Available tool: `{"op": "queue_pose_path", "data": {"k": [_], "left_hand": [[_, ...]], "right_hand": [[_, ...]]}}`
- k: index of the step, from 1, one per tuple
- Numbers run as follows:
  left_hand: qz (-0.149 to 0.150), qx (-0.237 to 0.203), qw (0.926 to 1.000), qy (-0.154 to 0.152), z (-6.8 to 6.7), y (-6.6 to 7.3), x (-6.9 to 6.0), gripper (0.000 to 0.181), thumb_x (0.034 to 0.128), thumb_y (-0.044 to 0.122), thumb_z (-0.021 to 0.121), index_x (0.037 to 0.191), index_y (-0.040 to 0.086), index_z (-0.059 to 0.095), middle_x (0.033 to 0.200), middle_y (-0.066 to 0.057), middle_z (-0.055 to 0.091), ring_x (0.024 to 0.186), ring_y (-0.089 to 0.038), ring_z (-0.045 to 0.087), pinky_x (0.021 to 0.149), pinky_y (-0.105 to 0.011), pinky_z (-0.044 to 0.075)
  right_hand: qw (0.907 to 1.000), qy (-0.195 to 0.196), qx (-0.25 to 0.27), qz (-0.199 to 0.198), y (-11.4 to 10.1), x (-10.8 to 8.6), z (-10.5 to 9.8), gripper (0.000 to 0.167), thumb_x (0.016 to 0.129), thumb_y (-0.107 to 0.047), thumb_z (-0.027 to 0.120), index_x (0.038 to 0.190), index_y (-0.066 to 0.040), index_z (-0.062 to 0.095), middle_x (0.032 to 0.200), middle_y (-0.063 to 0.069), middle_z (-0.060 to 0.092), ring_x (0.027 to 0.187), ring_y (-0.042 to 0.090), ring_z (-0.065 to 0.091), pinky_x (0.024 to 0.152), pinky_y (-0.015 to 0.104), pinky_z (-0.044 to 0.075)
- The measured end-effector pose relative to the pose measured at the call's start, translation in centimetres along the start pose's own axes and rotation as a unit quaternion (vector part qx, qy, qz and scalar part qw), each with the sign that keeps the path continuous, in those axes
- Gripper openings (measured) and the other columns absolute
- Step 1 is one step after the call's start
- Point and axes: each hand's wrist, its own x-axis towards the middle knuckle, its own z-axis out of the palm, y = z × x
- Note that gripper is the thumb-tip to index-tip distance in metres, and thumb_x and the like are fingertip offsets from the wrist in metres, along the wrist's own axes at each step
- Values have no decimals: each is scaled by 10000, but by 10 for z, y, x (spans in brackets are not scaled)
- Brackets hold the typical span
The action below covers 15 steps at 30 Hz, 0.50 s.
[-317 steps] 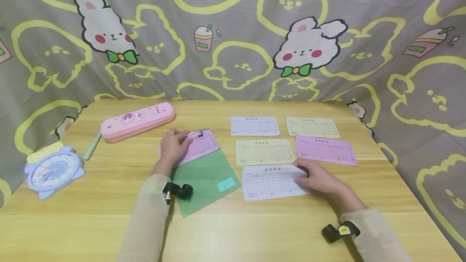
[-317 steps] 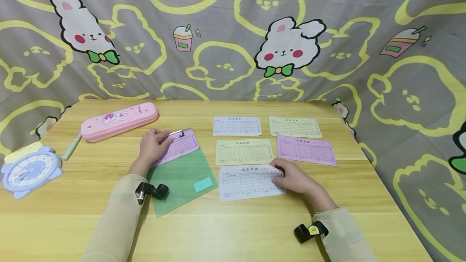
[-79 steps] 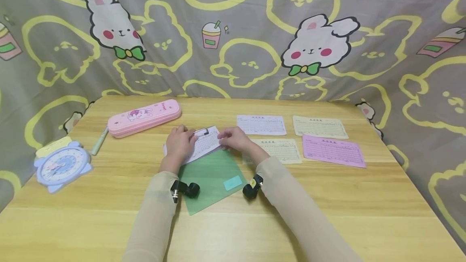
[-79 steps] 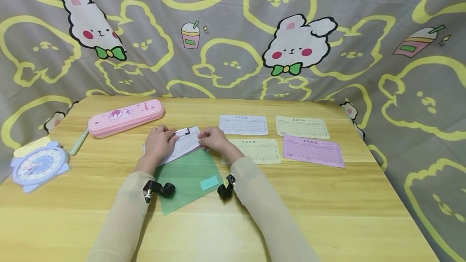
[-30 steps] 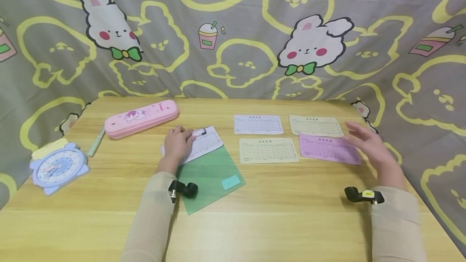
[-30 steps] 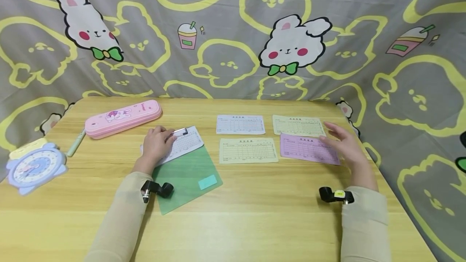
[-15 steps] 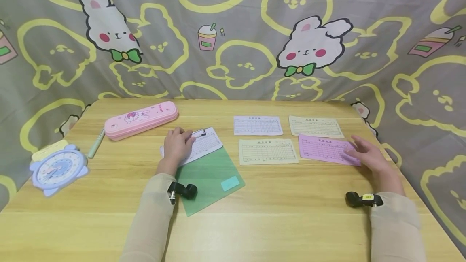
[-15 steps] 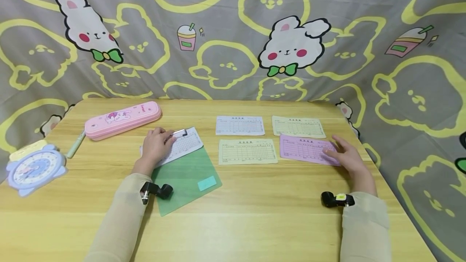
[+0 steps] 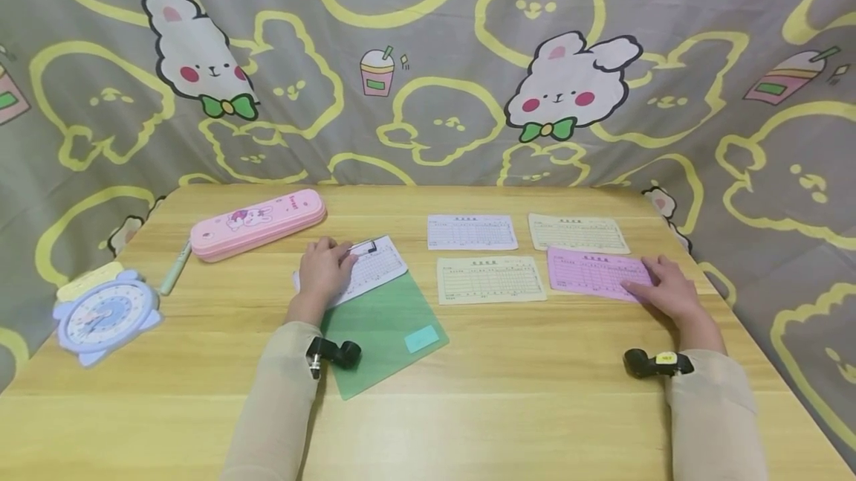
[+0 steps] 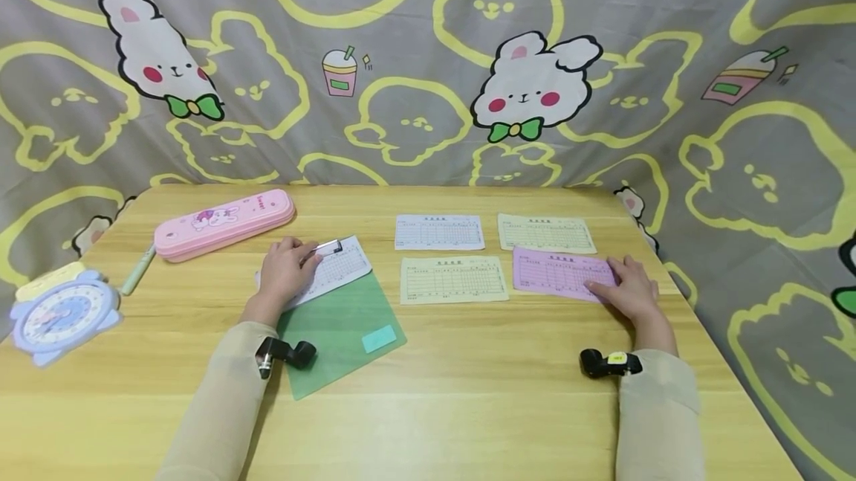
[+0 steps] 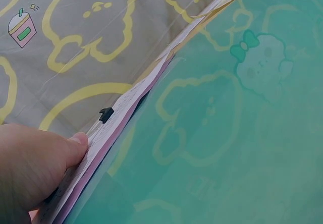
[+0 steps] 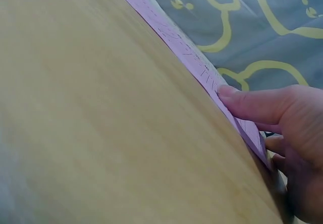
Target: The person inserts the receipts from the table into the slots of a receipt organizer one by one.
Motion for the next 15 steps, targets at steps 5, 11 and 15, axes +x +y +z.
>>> {"op": "queue_pose_path", "data": {"k": [5,11,15], "left_hand": [[-24,-28,10000,0,0,0,-1,371,872,275,493,1184,77,533,1044,-135,447,941,-285,351,792,-421,289],[-39,-112,9999,56,0,1,-1,370,867,275,501,1174,72,540,1043,-136,450,950,-288,356,798,-424,286],[-67,-295,9995,95,1,-1,-2,370,863,271,508,1169,66,543,1037,-139,444,961,-297,355,812,-432,273]], "right_hand": [[9998,85,159,32,-1,-2,1,749,821,-399,529,1274,124,244,1290,391,34,1171,519,-23,868,623,-9],[9977,384,555,73,0,-4,4,692,816,-342,562,1250,129,298,1296,380,82,1163,531,45,884,610,42],[9947,718,737,44,-2,-4,4,657,802,-286,593,1230,137,326,1258,373,205,1136,528,152,898,583,102]]}}
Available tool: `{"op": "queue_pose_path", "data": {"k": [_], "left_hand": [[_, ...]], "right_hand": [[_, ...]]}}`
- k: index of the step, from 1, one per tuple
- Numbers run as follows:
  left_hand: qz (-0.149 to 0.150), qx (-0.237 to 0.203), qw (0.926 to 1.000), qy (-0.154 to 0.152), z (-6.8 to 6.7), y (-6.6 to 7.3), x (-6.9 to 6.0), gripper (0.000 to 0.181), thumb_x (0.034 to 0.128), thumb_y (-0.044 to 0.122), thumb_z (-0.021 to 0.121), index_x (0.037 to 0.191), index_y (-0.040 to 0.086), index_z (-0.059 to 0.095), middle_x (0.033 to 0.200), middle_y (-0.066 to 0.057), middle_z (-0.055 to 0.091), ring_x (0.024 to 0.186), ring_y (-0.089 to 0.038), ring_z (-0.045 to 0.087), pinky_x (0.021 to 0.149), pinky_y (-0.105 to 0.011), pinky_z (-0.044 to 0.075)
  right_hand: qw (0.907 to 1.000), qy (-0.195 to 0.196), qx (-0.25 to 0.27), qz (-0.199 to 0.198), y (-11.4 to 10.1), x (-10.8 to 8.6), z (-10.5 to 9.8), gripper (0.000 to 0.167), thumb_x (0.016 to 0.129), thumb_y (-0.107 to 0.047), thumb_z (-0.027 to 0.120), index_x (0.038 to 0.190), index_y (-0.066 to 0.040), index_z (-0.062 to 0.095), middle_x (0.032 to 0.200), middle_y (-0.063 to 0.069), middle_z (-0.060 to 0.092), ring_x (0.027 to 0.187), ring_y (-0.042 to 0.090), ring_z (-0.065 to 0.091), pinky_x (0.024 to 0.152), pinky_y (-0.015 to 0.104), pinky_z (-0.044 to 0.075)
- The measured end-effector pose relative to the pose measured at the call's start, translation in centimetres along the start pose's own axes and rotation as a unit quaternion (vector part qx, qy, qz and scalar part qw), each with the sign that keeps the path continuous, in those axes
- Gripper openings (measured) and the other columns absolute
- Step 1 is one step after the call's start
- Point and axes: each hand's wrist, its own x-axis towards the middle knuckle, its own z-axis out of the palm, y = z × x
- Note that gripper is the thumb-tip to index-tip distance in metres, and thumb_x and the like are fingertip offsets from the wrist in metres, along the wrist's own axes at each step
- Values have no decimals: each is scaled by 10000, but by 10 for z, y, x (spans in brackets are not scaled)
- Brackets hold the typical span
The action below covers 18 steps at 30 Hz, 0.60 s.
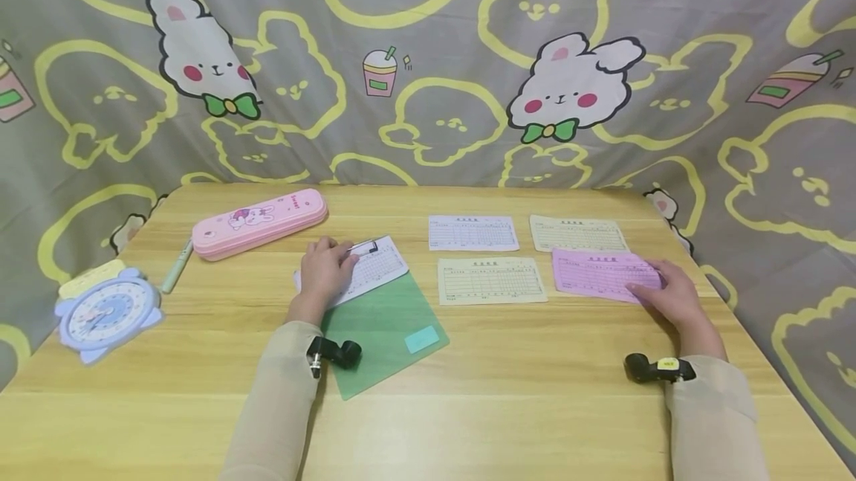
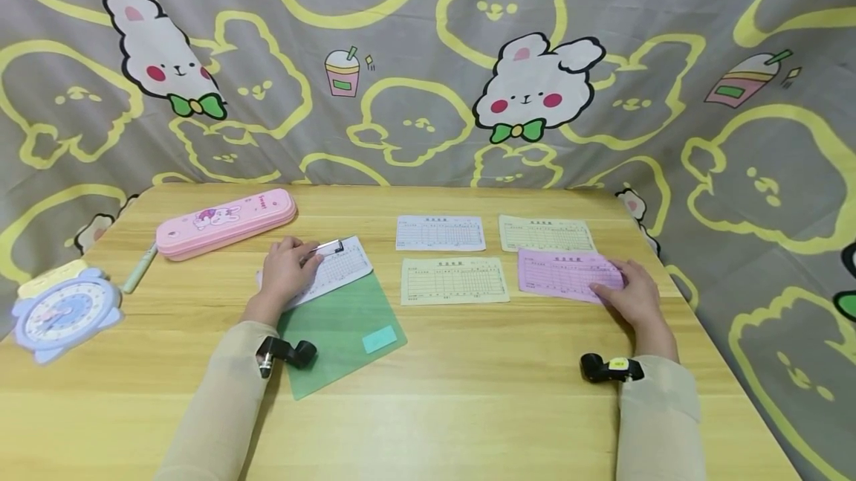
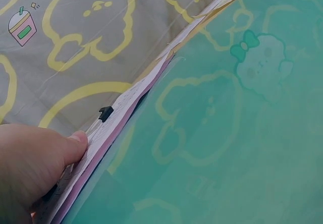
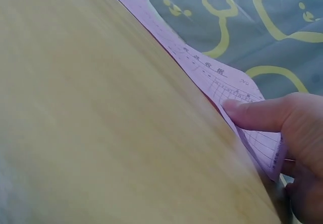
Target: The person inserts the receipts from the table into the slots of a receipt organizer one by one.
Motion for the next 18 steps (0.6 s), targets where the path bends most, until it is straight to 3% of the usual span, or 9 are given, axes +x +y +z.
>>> {"op": "queue_pose_path", "data": {"k": [4,7,12,18], "left_hand": [[-106,-249,9996,5,1,-2,0,374,857,275,518,1169,70,545,1035,-129,435,959,-292,350,807,-426,264],[-184,-426,9989,5,2,-3,1,377,851,277,525,1168,73,547,1042,-125,431,962,-289,344,803,-424,258],[-261,-624,9977,10,3,-4,2,381,844,280,530,1164,74,549,1032,-126,429,963,-290,338,808,-428,247],[-286,-730,9969,109,5,-6,2,385,829,281,549,1156,78,557,1011,-118,433,955,-288,338,807,-423,240]], "right_hand": [[9988,425,-173,-154,-1,-1,-1,591,788,-232,612,1198,126,383,1180,359,331,1076,511,235,872,562,110],[9973,603,-423,-58,-1,-2,-2,586,785,-254,609,1212,86,396,1159,351,352,1039,511,250,803,578,130],[9973,431,-393,454,-2,-4,-2,663,812,-318,564,1313,15,287,1263,328,273,1097,529,230,800,608,154],[9979,435,87,482,0,-2,-5,615,821,-121,528,1322,60,219,1275,347,230,1143,505,200,915,550,151]]}}
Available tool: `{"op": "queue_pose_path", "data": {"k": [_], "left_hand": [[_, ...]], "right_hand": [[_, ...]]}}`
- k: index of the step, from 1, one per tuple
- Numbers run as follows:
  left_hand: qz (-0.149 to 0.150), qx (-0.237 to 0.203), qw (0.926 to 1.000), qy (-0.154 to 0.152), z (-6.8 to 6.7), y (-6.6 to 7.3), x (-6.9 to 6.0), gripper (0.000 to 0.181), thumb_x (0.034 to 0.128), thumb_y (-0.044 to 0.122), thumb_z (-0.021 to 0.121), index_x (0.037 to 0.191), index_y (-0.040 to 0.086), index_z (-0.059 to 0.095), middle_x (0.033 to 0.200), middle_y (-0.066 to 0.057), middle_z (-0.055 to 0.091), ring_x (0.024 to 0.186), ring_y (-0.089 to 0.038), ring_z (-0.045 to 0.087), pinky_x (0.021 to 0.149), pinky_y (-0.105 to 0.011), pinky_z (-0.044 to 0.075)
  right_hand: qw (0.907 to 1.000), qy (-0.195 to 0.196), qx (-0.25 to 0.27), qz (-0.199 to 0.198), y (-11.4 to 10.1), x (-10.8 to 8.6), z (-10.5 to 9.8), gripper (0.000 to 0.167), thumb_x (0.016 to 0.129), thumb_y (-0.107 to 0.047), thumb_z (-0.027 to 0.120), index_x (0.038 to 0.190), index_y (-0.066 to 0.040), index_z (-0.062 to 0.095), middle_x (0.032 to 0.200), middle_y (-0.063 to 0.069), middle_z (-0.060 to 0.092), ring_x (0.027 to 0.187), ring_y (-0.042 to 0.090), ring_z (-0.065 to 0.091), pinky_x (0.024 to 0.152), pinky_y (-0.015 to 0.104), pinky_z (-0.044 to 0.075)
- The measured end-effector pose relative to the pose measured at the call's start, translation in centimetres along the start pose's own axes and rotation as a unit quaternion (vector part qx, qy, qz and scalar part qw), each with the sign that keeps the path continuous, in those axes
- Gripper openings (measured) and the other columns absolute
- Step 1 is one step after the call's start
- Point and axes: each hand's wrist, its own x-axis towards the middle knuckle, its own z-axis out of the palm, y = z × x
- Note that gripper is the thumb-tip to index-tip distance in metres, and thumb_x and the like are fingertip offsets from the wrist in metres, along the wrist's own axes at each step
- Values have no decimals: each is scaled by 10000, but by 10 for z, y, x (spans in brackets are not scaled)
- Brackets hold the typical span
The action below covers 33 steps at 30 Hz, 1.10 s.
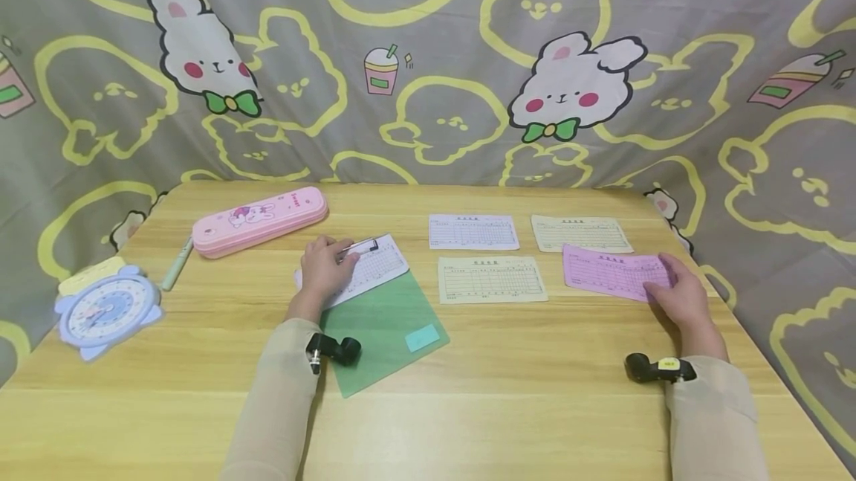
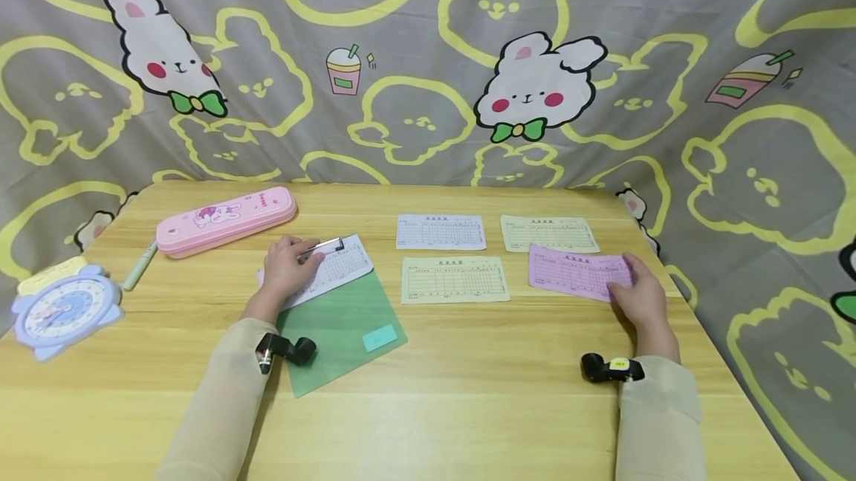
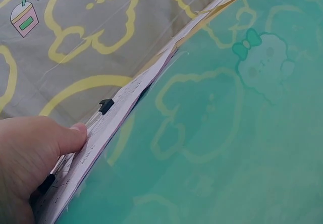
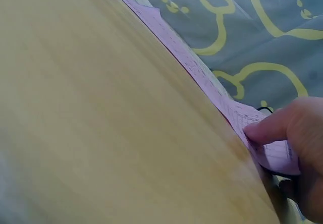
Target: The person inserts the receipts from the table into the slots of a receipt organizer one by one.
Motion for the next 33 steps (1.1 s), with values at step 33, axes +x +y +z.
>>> {"op": "queue_pose_path", "data": {"k": [33], "left_hand": [[17,-59,10000,38,0,1,0,371,821,253,564,1145,72,566,1013,-127,458,931,-290,361,802,-433,237]], "right_hand": [[8576,-1536,4882,-510,-65,16,-31,342,802,89,528,1074,-102,608,921,16,613,763,135,583,606,238,477]]}}
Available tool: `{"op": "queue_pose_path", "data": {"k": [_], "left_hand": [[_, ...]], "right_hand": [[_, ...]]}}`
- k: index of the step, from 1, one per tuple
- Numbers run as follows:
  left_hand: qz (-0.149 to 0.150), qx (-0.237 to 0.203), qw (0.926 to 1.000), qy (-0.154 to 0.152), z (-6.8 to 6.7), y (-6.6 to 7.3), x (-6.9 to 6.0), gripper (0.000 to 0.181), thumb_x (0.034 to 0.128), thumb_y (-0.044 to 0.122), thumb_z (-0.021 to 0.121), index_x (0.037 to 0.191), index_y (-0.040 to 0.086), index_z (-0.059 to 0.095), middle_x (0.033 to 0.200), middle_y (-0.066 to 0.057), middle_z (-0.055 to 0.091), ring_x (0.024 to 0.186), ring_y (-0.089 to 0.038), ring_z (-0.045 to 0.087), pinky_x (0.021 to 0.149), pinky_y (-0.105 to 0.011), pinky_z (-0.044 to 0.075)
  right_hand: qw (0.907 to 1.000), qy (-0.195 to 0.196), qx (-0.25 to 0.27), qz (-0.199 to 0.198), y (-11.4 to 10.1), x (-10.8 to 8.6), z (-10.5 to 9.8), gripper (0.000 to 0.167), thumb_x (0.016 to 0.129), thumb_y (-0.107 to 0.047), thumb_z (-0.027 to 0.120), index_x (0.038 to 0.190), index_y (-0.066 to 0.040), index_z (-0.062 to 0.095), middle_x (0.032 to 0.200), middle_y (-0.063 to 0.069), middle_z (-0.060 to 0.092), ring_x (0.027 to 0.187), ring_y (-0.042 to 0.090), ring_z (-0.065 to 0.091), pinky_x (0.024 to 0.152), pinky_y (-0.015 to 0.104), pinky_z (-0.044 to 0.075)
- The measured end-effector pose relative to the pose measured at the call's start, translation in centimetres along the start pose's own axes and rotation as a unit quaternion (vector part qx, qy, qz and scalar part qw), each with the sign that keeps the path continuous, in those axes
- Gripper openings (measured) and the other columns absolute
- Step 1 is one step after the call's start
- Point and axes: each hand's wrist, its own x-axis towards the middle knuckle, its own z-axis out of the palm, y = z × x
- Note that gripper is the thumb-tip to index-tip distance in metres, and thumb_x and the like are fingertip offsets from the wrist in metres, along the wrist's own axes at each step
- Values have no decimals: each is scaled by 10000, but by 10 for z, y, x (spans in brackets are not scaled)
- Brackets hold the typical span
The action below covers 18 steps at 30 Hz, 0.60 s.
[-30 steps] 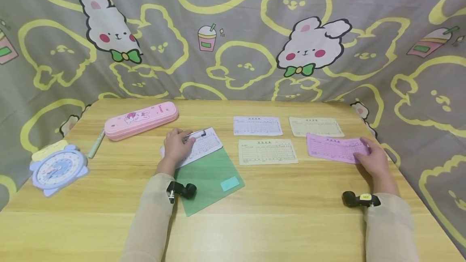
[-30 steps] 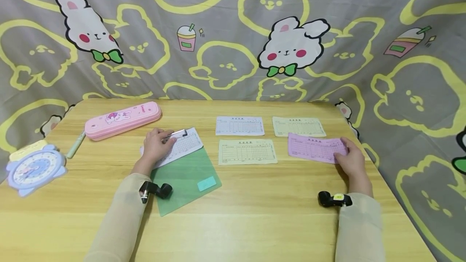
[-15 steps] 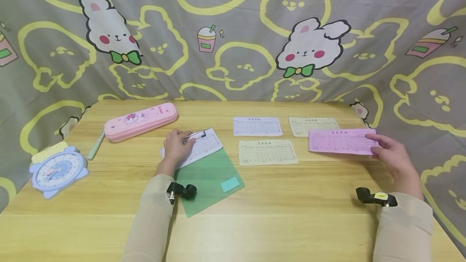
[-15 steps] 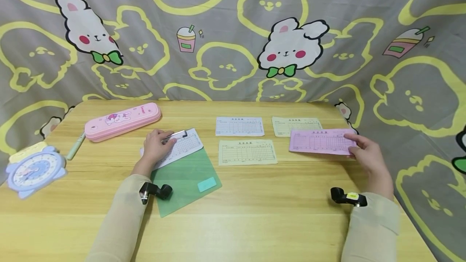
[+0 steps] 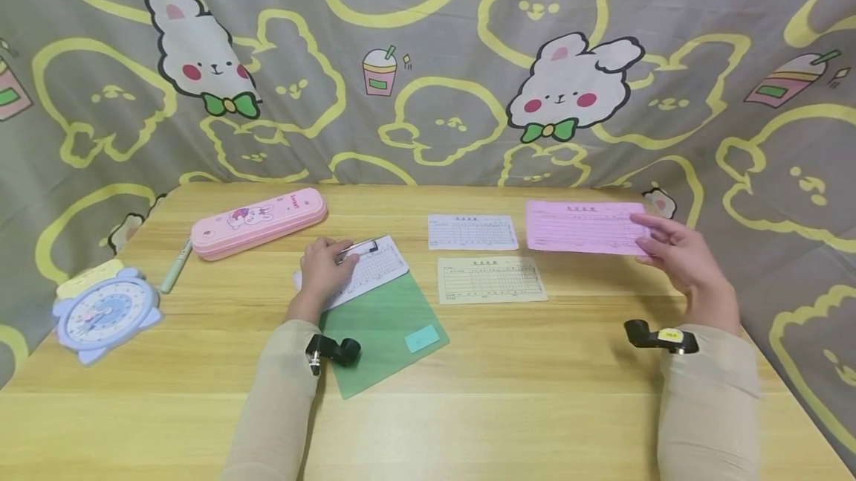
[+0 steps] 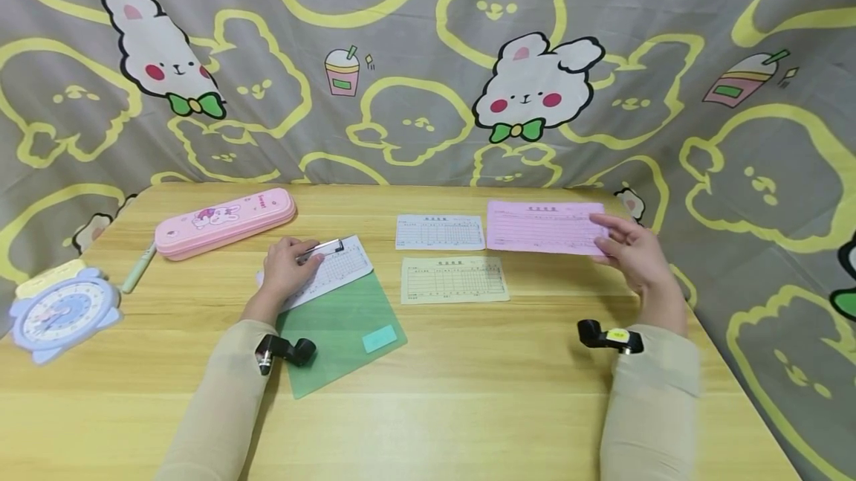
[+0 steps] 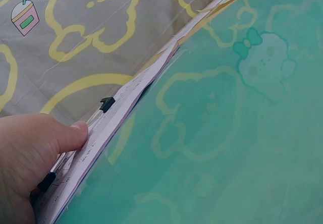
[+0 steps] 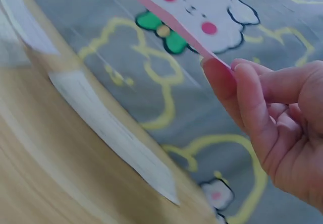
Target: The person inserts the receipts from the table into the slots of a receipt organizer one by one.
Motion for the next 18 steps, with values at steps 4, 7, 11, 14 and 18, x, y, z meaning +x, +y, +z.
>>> {"op": "queue_pose_path", "data": {"k": [4,7,11,14,18], "left_hand": [[-30,-8,10000,-19,0,0,0,370,822,253,562,1146,73,565,1007,-124,456,931,-288,359,801,-430,238],[-12,2,10000,-7,-1,0,1,373,821,260,562,1145,74,566,1007,-127,456,936,-291,359,804,-431,239],[-29,-12,10000,-20,-1,0,1,374,823,263,559,1145,73,566,1011,-130,452,940,-293,355,804,-432,240],[-59,-40,10000,-32,-1,0,1,374,822,263,561,1145,73,566,1011,-129,449,941,-293,351,803,-430,240],[-55,-49,10000,-34,0,0,2,378,819,265,564,1145,73,566,1016,-129,450,951,-293,350,807,-432,238]], "right_hand": [[9993,-344,165,-25,6,12,29,361,811,119,491,1095,-79,593,937,39,610,767,142,584,605,239,476],[9985,-548,-53,9,16,23,51,374,811,106,500,1137,-67,561,950,45,600,787,149,583,645,248,472],[9945,-841,-587,221,28,36,82,414,825,77,492,1227,-16,457,1011,34,568,838,152,573,718,274,454],[9885,-1056,-1011,384,37,44,104,426,840,61,471,1257,19,397,1080,100,537,862,158,568,755,317,438],[9801,-1316,-1408,472,49,52,132,428,832,76,462,1253,36,395,1151,222,477,870,179,564,760,372,433]]}}
